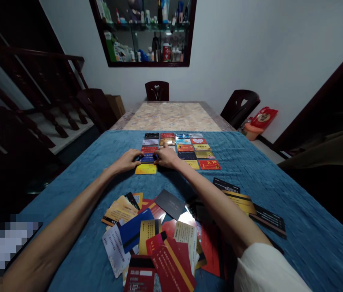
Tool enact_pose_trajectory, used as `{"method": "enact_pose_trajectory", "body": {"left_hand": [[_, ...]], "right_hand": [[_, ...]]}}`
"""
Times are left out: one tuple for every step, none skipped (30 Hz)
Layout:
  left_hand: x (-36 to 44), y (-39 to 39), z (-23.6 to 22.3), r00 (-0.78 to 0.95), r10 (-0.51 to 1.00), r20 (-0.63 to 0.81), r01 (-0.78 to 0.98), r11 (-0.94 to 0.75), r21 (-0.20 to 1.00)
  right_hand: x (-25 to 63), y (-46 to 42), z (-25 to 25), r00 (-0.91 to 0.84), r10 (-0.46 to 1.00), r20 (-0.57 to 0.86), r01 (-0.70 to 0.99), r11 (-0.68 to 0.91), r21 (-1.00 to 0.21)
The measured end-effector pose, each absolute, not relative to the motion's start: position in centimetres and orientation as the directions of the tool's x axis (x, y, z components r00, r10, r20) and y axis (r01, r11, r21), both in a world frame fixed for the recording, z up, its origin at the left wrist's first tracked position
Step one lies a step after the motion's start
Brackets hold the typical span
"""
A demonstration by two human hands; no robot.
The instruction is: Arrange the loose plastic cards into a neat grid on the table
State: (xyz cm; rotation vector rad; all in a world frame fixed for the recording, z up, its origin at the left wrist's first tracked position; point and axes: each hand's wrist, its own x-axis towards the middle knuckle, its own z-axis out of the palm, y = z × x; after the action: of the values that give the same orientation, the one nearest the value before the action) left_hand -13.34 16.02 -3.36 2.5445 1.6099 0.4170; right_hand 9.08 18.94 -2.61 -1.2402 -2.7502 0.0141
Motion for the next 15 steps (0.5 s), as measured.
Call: {"method": "enact_pose_trajectory", "body": {"left_hand": [[-13.34,16.05,-3.39,0.406,0.897,0.173,0.872,-0.437,0.219],[-13.35,16.09,-3.44,0.408,0.897,0.170,0.875,-0.438,0.208],[-13.37,16.14,-3.50,0.409,0.897,0.168,0.877,-0.437,0.199],[-13.39,16.19,-3.57,0.408,0.898,0.165,0.879,-0.435,0.192],[-13.42,16.25,-3.65,0.408,0.899,0.163,0.881,-0.434,0.188],[-13.45,16.30,-3.73,0.407,0.899,0.162,0.882,-0.433,0.186],[-13.47,16.34,-3.81,0.406,0.899,0.163,0.882,-0.432,0.185],[-13.50,16.37,-3.87,0.406,0.899,0.165,0.883,-0.432,0.185],[-13.51,16.38,-3.92,0.404,0.899,0.167,0.883,-0.431,0.184],[-13.52,16.38,-3.95,0.402,0.899,0.171,0.884,-0.430,0.183],[-13.52,16.35,-3.96,0.401,0.900,0.173,0.884,-0.429,0.183],[-13.51,16.31,-3.94,0.400,0.900,0.174,0.884,-0.429,0.184],[-13.49,16.24,-3.90,0.401,0.899,0.175,0.883,-0.430,0.187],[-13.46,16.17,-3.85,0.403,0.898,0.176,0.881,-0.433,0.189],[-13.43,16.08,-3.79,0.405,0.897,0.175,0.880,-0.435,0.192]], "right_hand": [[9.08,18.91,-2.60,-0.653,0.750,0.106,0.748,0.661,-0.058],[9.08,18.87,-2.59,-0.652,0.752,0.103,0.751,0.658,-0.056],[9.08,18.85,-2.58,-0.650,0.753,0.100,0.753,0.656,-0.053],[9.10,18.82,-2.57,-0.649,0.754,0.098,0.754,0.655,-0.050],[9.11,18.80,-2.55,-0.649,0.755,0.095,0.754,0.655,-0.047],[9.14,18.78,-2.52,-0.650,0.755,0.093,0.755,0.655,-0.044],[9.16,18.75,-2.49,-0.650,0.754,0.091,0.754,0.655,-0.040],[9.18,18.73,-2.46,-0.652,0.753,0.090,0.753,0.657,-0.036],[9.20,18.70,-2.42,-0.654,0.751,0.089,0.752,0.658,-0.031],[9.22,18.67,-2.38,-0.656,0.750,0.087,0.751,0.660,-0.027],[9.22,18.64,-2.33,-0.658,0.748,0.087,0.749,0.662,-0.022],[9.22,18.61,-2.29,-0.661,0.746,0.086,0.748,0.664,-0.018],[9.21,18.58,-2.24,-0.663,0.744,0.085,0.746,0.666,-0.013],[9.19,18.55,-2.19,-0.666,0.742,0.083,0.744,0.669,-0.009],[9.17,18.52,-2.13,-0.668,0.740,0.081,0.742,0.670,-0.006]]}}
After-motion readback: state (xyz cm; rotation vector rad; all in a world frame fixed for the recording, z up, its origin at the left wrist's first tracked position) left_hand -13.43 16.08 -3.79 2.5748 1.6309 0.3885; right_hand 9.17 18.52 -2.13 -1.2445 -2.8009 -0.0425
